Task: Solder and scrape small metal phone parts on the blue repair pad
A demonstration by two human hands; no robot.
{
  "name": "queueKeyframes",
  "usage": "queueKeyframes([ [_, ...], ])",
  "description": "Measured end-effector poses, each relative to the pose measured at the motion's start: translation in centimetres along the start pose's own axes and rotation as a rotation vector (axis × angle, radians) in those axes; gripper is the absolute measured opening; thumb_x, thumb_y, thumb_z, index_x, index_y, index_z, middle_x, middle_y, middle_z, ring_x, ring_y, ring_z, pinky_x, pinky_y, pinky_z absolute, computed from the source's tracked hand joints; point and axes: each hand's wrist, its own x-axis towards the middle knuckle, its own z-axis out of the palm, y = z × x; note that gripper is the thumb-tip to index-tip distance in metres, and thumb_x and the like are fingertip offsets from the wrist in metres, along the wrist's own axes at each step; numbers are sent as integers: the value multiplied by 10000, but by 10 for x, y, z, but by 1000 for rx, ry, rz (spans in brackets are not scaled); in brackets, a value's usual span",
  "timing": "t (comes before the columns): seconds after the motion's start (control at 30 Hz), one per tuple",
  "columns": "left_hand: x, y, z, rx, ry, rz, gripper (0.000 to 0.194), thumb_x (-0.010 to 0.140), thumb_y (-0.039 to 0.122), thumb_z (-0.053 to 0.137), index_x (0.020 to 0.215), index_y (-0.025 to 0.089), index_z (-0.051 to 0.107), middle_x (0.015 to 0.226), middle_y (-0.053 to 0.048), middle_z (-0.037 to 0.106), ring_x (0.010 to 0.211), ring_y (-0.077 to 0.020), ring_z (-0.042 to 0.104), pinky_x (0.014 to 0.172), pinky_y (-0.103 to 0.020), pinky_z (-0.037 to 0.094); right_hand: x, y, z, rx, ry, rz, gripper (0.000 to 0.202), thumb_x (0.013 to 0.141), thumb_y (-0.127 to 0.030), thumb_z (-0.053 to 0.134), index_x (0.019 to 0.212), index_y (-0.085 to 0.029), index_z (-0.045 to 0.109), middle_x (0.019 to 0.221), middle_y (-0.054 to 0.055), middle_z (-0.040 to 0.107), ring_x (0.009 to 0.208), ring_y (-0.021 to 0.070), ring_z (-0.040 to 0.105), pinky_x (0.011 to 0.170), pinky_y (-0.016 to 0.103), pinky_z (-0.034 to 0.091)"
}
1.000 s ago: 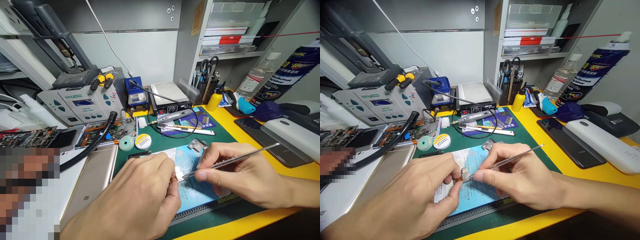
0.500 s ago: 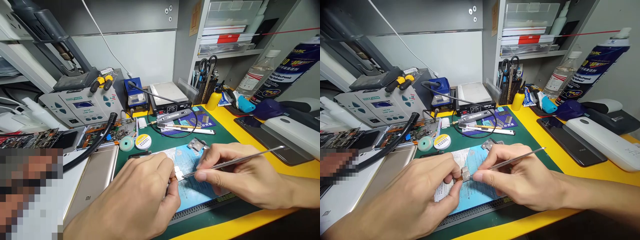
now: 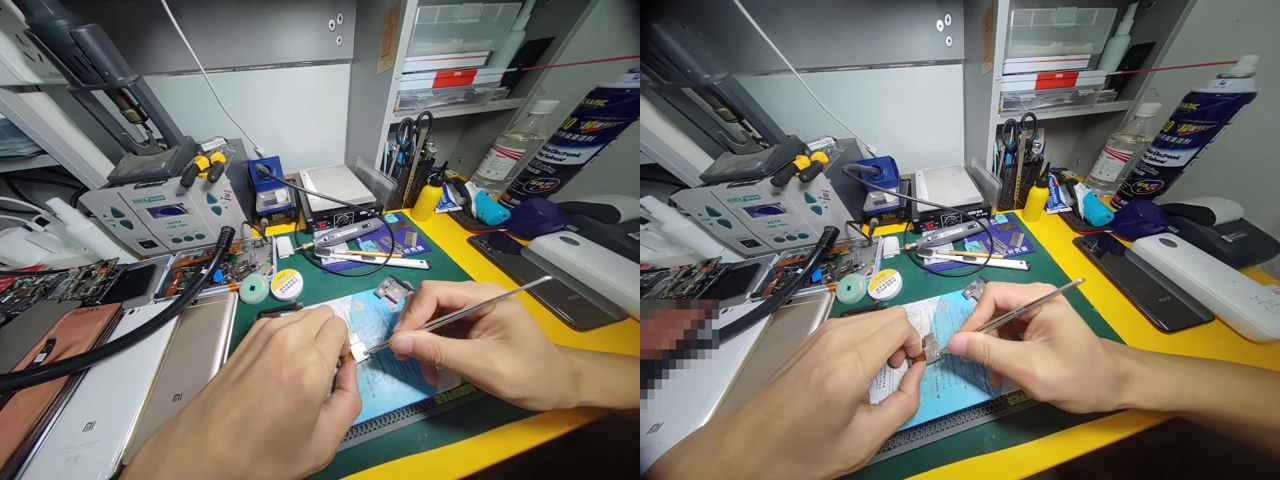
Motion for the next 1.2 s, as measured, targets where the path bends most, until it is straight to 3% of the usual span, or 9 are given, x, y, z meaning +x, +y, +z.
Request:
queueKeyframes([
  [0.5,0,2,-1,-3,-19,-3,96,867,160,513,799,219,545,761,14,576,705,-188,554,612,-337,360,-2,1,1,-60,-8,-77,173,764,-246,838,746,-176,680,603,-20,619,456,102,568,406,191,440],
  [0.87,0,0,2,-19,1,6,82,866,166,526,807,223,529,767,14,575,725,-194,563,622,-331,372,-2,-2,-1,-296,-13,-270,180,880,-275,725,747,-165,676,570,-2,642,472,106,551,434,223,418],
  [1.2,1,-1,2,-25,2,12,82,863,162,525,804,219,533,764,9,578,717,-188,556,602,-327,359,-4,2,-2,-192,-35,-237,88,856,-170,736,789,-178,680,602,-23,649,461,94,567,432,199,441],
])
